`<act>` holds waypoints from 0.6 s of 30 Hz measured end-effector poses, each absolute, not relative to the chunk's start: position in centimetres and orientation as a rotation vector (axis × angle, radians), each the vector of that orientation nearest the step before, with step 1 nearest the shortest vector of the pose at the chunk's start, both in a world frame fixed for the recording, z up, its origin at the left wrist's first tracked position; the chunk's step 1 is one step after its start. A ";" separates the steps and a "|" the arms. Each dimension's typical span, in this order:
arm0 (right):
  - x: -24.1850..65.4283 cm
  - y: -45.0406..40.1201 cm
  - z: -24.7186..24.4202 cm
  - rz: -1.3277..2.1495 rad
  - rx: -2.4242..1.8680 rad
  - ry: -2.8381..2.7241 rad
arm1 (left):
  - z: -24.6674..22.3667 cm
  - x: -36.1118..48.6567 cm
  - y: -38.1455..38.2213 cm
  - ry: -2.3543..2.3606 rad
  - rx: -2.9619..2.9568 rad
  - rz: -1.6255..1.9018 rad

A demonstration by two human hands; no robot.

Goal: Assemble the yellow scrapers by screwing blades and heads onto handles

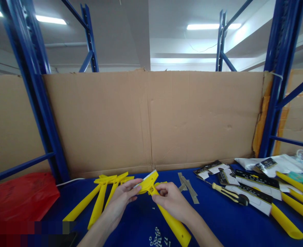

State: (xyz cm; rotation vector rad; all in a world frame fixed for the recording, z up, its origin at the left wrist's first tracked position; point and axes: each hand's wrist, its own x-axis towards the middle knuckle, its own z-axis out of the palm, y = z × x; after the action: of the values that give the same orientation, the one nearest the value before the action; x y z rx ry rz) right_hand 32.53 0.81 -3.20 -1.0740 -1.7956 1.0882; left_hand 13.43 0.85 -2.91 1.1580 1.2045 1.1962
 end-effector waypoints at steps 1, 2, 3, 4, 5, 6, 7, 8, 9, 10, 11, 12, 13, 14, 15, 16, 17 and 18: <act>32.5 0.8 -3.1 1.096 -1.069 -1.795 | -2.9 13.5 0.8 1.200 1.157 1.208; 32.4 0.8 -3.0 1.105 -1.062 -1.792 | -2.9 13.5 0.8 1.193 1.158 1.221; 32.4 0.8 -3.0 1.114 -1.056 -1.789 | -2.9 13.6 0.8 1.183 1.161 1.237; 32.4 0.8 -2.9 1.123 -1.049 -1.785 | -2.9 13.7 0.8 1.170 1.166 1.252; 32.3 0.7 -2.9 1.134 -1.044 -1.780 | -2.8 13.7 0.8 1.157 1.172 1.263; 32.3 0.7 -2.9 1.145 -1.039 -1.773 | -2.8 13.8 0.8 1.147 1.176 1.272; 32.3 0.7 -2.8 1.157 -1.036 -1.766 | -2.7 13.8 0.7 1.140 1.179 1.278; 32.3 0.7 -2.9 1.169 -1.034 -1.758 | -2.6 13.9 0.7 1.134 1.178 1.284; 32.3 0.7 -2.9 1.180 -1.034 -1.750 | -2.5 13.9 0.6 1.130 1.174 1.290; 32.3 0.8 -2.9 1.190 -1.034 -1.742 | -2.5 14.0 0.6 1.128 1.166 1.297; 32.3 0.8 -2.9 1.200 -1.034 -1.735 | -2.4 14.0 0.5 1.127 1.155 1.306; 32.3 0.8 -3.0 1.209 -1.034 -1.729 | -2.3 14.1 0.5 1.129 1.140 1.315; 32.3 0.8 -3.0 1.216 -1.034 -1.725 | -2.3 14.1 0.5 1.133 1.123 1.321; 32.3 0.8 -3.0 1.223 -1.033 -1.723 | -2.3 14.1 0.4 1.139 1.106 1.326; 32.3 0.8 -3.1 1.226 -1.032 -1.721 | -2.3 14.2 0.4 1.146 1.090 1.330; 32.3 0.9 -3.1 1.227 -1.031 -1.721 | -2.3 14.2 0.4 1.151 1.081 1.333; 32.3 0.9 -3.1 1.226 -1.029 -1.721 | -2.4 14.3 0.5 1.156 1.079 1.334; 32.3 0.8 -3.1 1.221 -1.028 -1.722 | -2.5 14.3 0.5 1.162 1.082 1.332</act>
State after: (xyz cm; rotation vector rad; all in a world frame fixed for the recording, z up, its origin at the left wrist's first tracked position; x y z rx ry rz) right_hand 32.33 0.84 -3.09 -1.0283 -1.7216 1.2214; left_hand 14.34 0.47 -2.46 1.0819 1.1623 1.3319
